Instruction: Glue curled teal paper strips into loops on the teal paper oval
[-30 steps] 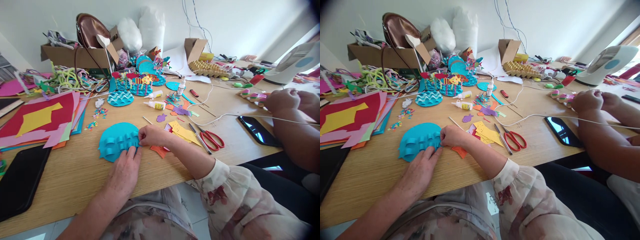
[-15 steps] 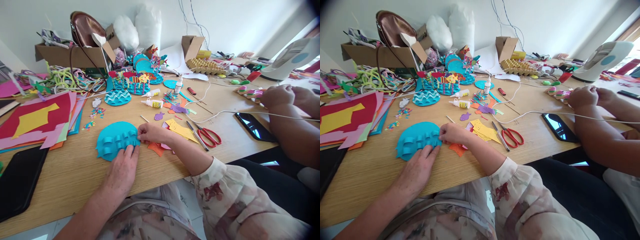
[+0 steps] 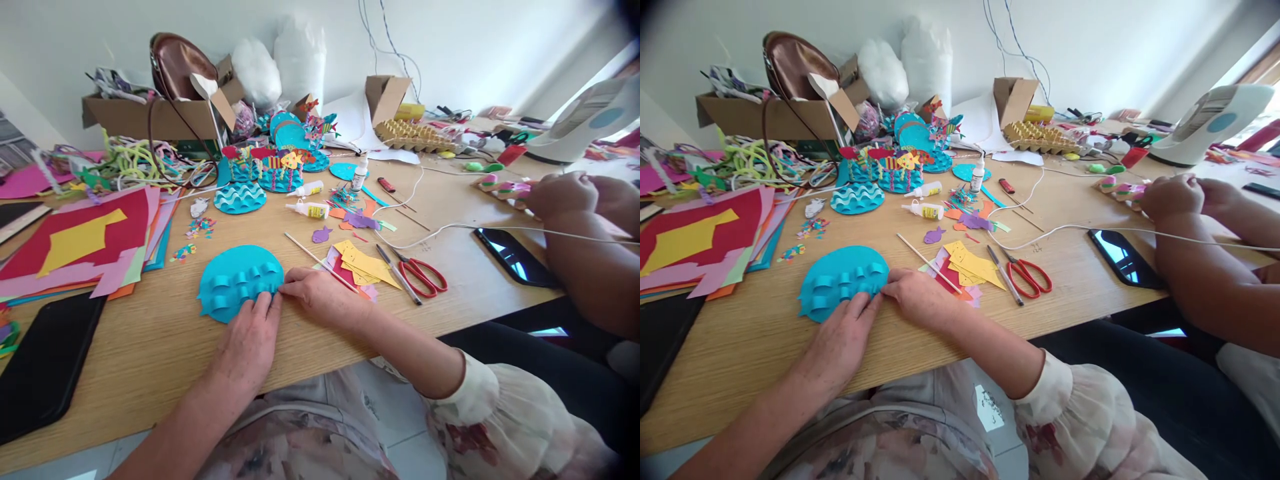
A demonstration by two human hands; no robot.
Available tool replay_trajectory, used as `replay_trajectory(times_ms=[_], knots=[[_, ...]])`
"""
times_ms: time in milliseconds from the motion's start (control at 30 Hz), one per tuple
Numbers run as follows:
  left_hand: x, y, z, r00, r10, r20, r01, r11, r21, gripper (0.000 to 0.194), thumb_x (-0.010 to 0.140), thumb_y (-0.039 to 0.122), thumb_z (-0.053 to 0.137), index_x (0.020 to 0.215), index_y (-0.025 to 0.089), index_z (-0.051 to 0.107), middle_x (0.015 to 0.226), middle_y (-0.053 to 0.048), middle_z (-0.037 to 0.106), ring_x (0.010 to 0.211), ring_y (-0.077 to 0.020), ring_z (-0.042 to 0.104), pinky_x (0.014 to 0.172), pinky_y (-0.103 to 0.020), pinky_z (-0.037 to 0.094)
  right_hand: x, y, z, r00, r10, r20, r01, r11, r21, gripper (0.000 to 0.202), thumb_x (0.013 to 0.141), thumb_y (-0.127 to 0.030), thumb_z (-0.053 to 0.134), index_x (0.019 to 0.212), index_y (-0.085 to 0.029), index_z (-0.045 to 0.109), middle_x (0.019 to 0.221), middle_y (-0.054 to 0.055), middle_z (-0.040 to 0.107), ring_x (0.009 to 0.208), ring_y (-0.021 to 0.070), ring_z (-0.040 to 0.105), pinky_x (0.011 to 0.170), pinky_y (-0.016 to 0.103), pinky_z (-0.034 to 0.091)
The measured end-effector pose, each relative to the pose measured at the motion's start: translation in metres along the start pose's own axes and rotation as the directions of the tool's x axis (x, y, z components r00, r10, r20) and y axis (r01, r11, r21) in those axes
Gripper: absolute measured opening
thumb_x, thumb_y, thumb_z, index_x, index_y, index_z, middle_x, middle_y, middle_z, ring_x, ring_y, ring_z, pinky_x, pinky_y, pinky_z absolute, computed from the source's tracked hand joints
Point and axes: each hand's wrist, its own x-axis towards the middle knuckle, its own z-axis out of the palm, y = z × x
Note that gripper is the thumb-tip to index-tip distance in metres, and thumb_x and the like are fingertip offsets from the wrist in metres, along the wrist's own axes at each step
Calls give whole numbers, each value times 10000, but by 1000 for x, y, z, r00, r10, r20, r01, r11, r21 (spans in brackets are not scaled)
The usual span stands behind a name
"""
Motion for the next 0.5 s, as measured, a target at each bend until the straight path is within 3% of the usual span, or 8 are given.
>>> replay_trajectory(times_ms=[200,500], knots=[[-5,-4,11,997,38,-68,-40,999,-30,493,803,19,303,1255,171,425,1004,-86,534,819,-197,531,718,-341,496,-2,5,8,999,-15,-49,14,1000,-27,250,836,-113,446,949,-155,664,943,97,592,847,163,544,762,262,406],[-4,-4,10,998,37,-54,-39,999,-33,455,803,5,337,1213,148,473,997,-90,537,823,-206,544,731,-342,490,-5,4,13,997,-3,-72,-1,998,-65,254,864,-149,419,980,-162,645,965,87,582,870,164,528,773,256,411]])
